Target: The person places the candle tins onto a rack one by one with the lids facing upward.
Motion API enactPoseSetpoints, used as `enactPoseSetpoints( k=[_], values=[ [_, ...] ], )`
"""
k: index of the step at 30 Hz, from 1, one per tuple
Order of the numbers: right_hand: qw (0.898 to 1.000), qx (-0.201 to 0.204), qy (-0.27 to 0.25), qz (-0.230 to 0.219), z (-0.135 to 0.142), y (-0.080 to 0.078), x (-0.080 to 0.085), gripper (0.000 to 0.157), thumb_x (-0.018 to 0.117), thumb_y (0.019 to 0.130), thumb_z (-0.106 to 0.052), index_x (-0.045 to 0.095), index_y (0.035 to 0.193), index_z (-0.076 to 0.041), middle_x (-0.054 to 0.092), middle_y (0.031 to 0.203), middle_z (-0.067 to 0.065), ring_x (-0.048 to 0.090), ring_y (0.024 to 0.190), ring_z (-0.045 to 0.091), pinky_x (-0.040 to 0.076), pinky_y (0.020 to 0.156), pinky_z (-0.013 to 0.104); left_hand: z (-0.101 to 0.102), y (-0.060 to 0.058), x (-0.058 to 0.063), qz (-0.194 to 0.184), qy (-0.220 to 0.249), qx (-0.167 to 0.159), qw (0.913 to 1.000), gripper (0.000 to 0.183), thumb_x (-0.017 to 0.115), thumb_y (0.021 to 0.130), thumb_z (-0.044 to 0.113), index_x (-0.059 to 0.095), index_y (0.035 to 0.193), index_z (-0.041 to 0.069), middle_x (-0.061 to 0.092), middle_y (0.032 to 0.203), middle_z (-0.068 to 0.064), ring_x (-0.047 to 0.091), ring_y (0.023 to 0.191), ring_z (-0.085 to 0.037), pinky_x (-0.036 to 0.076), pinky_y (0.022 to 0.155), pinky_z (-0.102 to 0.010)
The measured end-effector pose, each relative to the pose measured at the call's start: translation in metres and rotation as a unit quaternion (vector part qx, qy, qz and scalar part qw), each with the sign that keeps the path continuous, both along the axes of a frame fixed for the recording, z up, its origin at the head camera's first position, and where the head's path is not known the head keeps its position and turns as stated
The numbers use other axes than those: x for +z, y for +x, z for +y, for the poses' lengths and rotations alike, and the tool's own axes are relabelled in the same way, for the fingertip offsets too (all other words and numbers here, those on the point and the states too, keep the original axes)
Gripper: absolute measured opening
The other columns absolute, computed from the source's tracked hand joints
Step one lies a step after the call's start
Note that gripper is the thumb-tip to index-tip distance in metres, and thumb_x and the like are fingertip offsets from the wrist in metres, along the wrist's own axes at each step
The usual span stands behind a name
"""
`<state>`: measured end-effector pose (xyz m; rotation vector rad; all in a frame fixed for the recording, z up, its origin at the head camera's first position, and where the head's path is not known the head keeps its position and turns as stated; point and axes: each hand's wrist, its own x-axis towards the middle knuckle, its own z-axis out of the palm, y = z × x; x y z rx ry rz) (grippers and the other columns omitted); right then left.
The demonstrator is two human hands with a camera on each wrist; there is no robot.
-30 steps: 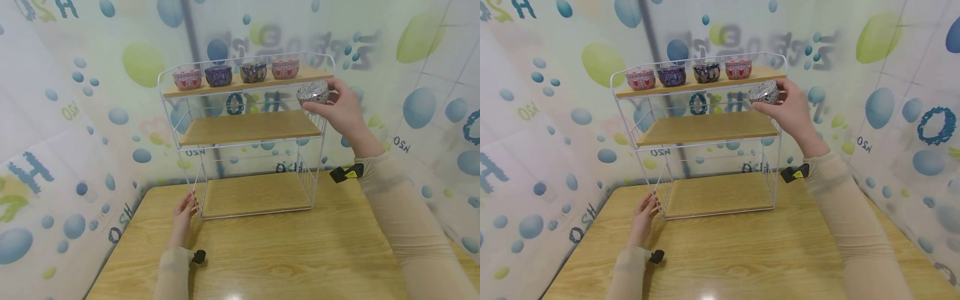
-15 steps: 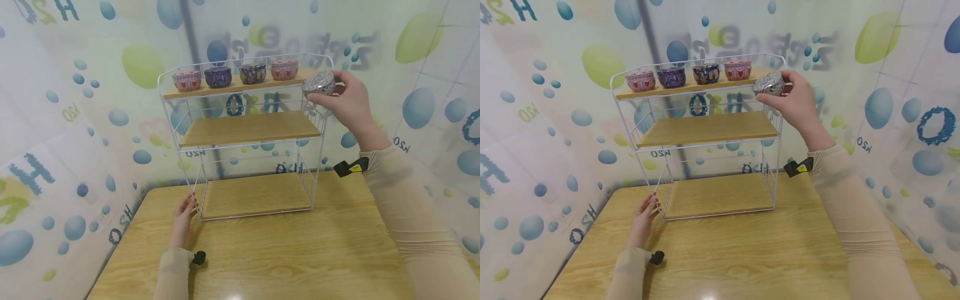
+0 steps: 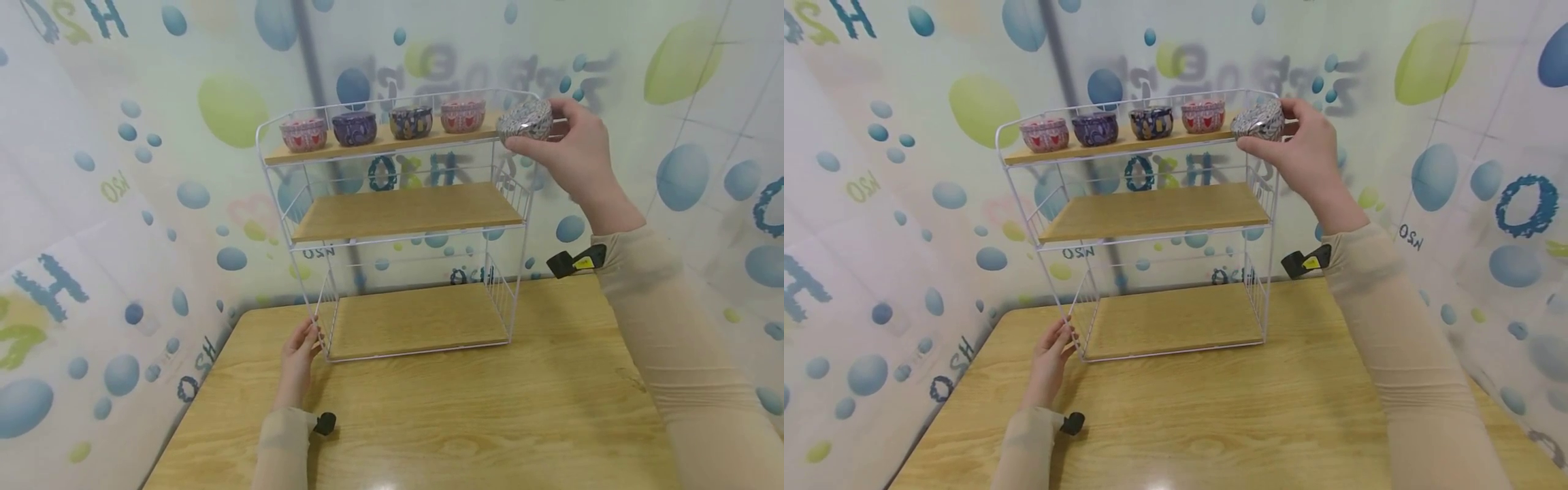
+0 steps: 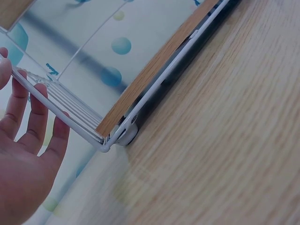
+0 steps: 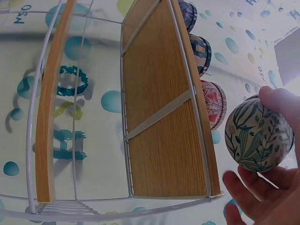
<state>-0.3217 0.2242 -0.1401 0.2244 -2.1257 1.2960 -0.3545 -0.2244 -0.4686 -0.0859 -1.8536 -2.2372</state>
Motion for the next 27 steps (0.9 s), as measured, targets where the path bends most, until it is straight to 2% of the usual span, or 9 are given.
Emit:
enactPoseSetpoints(
  k=[4, 7, 11, 16, 21, 24, 27],
  values=[
    [0.999, -0.030, 0.022, 0.009, 0.000, -0.003, 0.003, 0.066, 0.081, 0.078, -0.038, 0.055, 0.133, -0.014, 0.054, 0.102, -0.012, 0.044, 0.097, 0.005, 0.035, 0.084, 0.026, 0.000, 0.000, 0.000, 0.001, 0.001, 0.005, 1.0000, 0.048, 0.058, 0.098, 0.026, 0.049, 0.137, -0.001, 0.054, 0.113, -0.014, 0.054, 0.096, -0.013, 0.044, 0.093, -0.039],
    [0.998, -0.042, 0.032, 0.018, 0.000, -0.006, 0.006, 0.068, 0.081, 0.078, -0.039, 0.054, 0.135, -0.012, 0.053, 0.098, -0.014, 0.043, 0.098, 0.003, 0.033, 0.089, 0.027, 0.000, -0.001, 0.000, -0.001, -0.005, 0.008, 1.0000, 0.045, 0.058, 0.099, 0.026, 0.050, 0.136, 0.001, 0.057, 0.110, -0.005, 0.054, 0.097, -0.012, 0.045, 0.092, -0.037],
    [0.998, -0.048, 0.033, 0.019, 0.000, -0.010, 0.007, 0.069, 0.080, 0.078, -0.039, 0.053, 0.135, -0.011, 0.052, 0.096, -0.014, 0.043, 0.096, 0.003, 0.033, 0.089, 0.026, -0.001, -0.001, 0.001, -0.004, -0.009, 0.006, 0.9999, 0.045, 0.057, 0.099, 0.025, 0.050, 0.136, 0.000, 0.057, 0.107, 0.002, 0.054, 0.097, -0.012, 0.046, 0.091, -0.036],
    [0.998, -0.055, 0.030, 0.008, 0.000, -0.014, 0.007, 0.071, 0.079, 0.079, -0.041, 0.052, 0.137, -0.011, 0.052, 0.100, -0.013, 0.042, 0.095, 0.004, 0.033, 0.084, 0.025, -0.001, -0.001, 0.000, 0.002, -0.005, 0.001, 1.0000, 0.046, 0.057, 0.099, 0.026, 0.050, 0.136, -0.001, 0.056, 0.107, -0.001, 0.054, 0.097, -0.012, 0.045, 0.091, -0.036],
    [0.997, -0.066, 0.028, -0.003, 0.000, -0.019, 0.007, 0.072, 0.078, 0.078, -0.044, 0.052, 0.138, -0.013, 0.052, 0.104, -0.011, 0.040, 0.095, 0.003, 0.033, 0.081, 0.024, -0.001, 0.000, 0.000, 0.007, 0.001, 0.003, 1.0000, 0.038, 0.059, 0.098, 0.025, 0.057, 0.131, 0.006, 0.056, 0.109, -0.007, 0.054, 0.096, -0.013, 0.046, 0.090, -0.036],
    [0.997, -0.073, 0.029, -0.003, 0.000, -0.020, 0.008, 0.072, 0.078, 0.078, -0.046, 0.053, 0.137, -0.014, 0.052, 0.105, -0.011, 0.041, 0.095, 0.003, 0.032, 0.082, 0.025, -0.002, 0.000, -0.001, 0.006, 0.001, 0.000, 1.0000, 0.039, 0.059, 0.098, 0.026, 0.056, 0.132, 0.005, 0.056, 0.112, -0.010, 0.054, 0.097, -0.013, 0.046, 0.090, -0.036],
    [0.997, -0.076, 0.027, -0.004, 0.000, -0.021, 0.009, 0.071, 0.077, 0.078, -0.048, 0.053, 0.136, -0.015, 0.052, 0.106, -0.012, 0.040, 0.095, 0.003, 0.031, 0.086, 0.027, -0.002, 0.000, -0.001, 0.001, 0.004, -0.004, 1.0000, 0.045, 0.060, 0.098, 0.027, 0.052, 0.134, 0.002, 0.057, 0.112, -0.006, 0.054, 0.097, -0.013, 0.046, 0.091, -0.036]
  ],
)
